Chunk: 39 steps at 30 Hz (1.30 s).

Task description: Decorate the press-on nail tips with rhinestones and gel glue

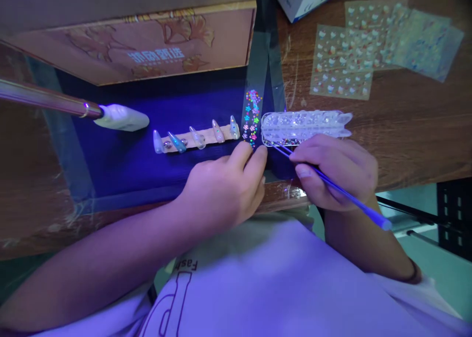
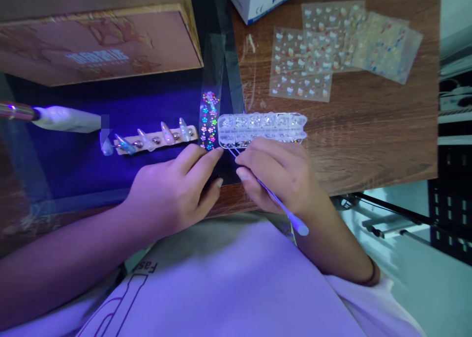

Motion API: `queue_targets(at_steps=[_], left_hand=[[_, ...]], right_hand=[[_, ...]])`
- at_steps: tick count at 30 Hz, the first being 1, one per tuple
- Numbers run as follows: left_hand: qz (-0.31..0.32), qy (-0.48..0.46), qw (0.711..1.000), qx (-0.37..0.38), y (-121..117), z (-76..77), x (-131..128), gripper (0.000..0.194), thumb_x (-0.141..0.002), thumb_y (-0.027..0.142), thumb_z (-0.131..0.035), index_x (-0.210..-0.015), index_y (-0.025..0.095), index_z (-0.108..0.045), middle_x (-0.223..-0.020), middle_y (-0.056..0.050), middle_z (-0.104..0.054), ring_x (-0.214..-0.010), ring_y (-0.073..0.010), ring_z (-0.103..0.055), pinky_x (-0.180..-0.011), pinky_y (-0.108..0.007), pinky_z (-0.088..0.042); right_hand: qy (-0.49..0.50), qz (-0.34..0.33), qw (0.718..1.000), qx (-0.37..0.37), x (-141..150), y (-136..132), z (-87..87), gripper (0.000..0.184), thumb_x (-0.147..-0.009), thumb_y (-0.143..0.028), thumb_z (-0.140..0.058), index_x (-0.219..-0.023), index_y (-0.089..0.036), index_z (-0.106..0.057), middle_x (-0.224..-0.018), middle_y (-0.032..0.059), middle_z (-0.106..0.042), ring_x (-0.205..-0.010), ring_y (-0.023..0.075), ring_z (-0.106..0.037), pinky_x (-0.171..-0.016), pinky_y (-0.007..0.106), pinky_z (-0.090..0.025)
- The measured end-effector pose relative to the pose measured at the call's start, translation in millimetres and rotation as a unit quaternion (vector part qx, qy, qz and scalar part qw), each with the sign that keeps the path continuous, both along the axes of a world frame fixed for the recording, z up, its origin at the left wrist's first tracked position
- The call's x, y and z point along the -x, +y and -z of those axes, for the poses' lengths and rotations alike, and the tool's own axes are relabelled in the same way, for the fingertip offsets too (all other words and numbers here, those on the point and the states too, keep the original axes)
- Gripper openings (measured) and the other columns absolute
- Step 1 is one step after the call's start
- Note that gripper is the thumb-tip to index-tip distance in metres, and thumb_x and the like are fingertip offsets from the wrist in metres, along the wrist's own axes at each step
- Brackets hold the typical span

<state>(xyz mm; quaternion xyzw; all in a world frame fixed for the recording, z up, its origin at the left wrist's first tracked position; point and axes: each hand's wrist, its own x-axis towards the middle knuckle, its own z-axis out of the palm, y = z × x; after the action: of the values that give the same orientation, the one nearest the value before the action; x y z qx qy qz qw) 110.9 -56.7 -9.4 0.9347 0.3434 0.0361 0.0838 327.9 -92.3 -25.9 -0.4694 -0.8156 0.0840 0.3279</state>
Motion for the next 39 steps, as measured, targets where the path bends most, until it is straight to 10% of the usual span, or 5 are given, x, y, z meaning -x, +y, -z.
queue_targets(at_steps=[39], left_hand=[[-0.007,0.033,0.998,0.049,-0.2,-4.0,-3.2,0.036,-0.089,0.030,-0.049,-0.120,0.015,-0.061,-0.107,-0.012,-0.068,-0.058,-0.0144,-0.060,-0.046,-0.029,-0.022]], right_hand=[[0.035,0.015,0.999,-0.023,-0.8,-0.6,8.8,0.009,-0.085,-0.019,-0.059,-0.090,-0.023,-0.065,-0.078,0.0015,-0.065,-0.068,0.0167,-0.063,-0.061,0.032,-0.051]])
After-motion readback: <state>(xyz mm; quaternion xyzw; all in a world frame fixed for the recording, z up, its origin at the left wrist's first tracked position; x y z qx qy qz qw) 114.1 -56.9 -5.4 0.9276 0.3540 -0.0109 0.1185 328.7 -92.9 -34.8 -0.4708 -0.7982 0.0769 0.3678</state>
